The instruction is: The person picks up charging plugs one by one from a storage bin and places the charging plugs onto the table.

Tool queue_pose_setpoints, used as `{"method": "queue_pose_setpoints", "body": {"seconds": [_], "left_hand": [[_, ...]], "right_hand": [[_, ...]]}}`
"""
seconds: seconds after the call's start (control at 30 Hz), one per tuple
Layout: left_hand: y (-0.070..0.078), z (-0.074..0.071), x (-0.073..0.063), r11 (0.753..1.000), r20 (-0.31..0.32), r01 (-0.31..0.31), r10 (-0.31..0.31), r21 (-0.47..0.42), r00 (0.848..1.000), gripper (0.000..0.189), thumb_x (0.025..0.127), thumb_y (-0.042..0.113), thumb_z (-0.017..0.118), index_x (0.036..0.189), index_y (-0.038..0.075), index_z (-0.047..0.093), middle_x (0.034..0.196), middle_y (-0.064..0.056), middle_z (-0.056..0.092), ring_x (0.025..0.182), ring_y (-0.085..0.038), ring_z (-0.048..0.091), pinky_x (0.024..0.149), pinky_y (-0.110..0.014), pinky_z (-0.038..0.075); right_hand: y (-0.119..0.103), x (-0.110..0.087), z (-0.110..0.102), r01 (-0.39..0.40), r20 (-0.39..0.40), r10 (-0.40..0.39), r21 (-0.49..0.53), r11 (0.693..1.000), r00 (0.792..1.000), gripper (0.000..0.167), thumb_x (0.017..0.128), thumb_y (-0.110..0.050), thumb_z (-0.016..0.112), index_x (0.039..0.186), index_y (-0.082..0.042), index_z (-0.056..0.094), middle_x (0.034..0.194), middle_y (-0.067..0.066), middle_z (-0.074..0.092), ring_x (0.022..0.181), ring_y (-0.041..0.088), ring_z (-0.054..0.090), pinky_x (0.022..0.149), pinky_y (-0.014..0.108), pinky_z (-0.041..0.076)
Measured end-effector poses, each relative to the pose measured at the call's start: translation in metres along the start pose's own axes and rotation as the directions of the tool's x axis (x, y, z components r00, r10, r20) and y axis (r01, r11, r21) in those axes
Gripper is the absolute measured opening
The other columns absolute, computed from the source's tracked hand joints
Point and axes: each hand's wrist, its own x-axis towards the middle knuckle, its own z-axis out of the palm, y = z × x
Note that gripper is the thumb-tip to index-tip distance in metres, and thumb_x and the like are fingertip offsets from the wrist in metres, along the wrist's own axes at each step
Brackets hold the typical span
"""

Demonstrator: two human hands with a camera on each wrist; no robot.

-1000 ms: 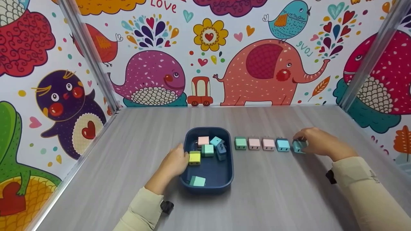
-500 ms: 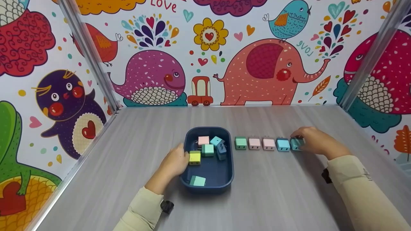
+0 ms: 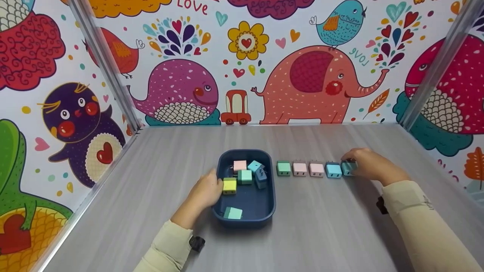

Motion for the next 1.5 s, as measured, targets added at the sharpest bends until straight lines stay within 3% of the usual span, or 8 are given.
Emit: {"method": "queue_pose_setpoints", "body": {"seconds": [0.37, 0.6, 0.93, 1.5], "left_hand": [[0.001, 0.0, 0.0, 1.0, 0.007, 0.017, -0.017, -0.011, 1.0, 0.051, 0.111, 0.016, 0.047, 0.155, -0.01, 0.044, 0.151, -0.029, 0.056, 0.139, -0.043, 0.056, 0.114, -0.059, 0.045], [0.0, 0.0, 0.0, 1.0, 0.003, -0.003, 0.003, 0.005, 1.0, 0.054, 0.11, 0.015, 0.047, 0.155, -0.014, 0.041, 0.154, -0.032, 0.051, 0.142, -0.046, 0.052, 0.115, -0.059, 0.043], [0.001, 0.0, 0.0, 1.0, 0.012, 0.011, -0.011, 0.004, 1.0, 0.055, 0.111, 0.016, 0.047, 0.157, -0.014, 0.038, 0.157, -0.033, 0.048, 0.144, -0.046, 0.05, 0.117, -0.059, 0.041], [0.0, 0.0, 0.0, 1.0, 0.004, -0.001, 0.001, 0.001, 1.0, 0.052, 0.11, 0.015, 0.047, 0.154, -0.012, 0.043, 0.151, -0.031, 0.054, 0.14, -0.045, 0.055, 0.113, -0.06, 0.045]], "right_hand": [[0.003, 0.0, 0.002, -0.017, 0.014, 0.016, 0.003, 1.0, 1.0, 0.043, 0.088, -0.002, 0.086, 0.13, -0.003, 0.076, 0.127, 0.022, 0.072, 0.121, 0.047, 0.062, 0.103, 0.067, 0.049], [0.005, 0.0, 0.005, 0.003, 0.011, -0.003, -0.04, 0.999, 1.0, 0.045, 0.086, 0.002, 0.086, 0.129, 0.0, 0.075, 0.128, 0.025, 0.071, 0.121, 0.049, 0.062, 0.103, 0.066, 0.049], [0.008, 0.0, 0.005, -0.017, 0.032, 0.017, 0.0, 1.0, 0.999, 0.043, 0.089, 0.0, 0.084, 0.131, -0.002, 0.075, 0.13, 0.025, 0.07, 0.124, 0.05, 0.06, 0.104, 0.068, 0.048], [0.012, -0.001, 0.006, 0.006, 0.01, -0.006, -0.004, 1.0, 1.0, 0.044, 0.086, 0.002, 0.086, 0.128, 0.0, 0.076, 0.125, 0.023, 0.073, 0.12, 0.049, 0.064, 0.102, 0.065, 0.051]]}}
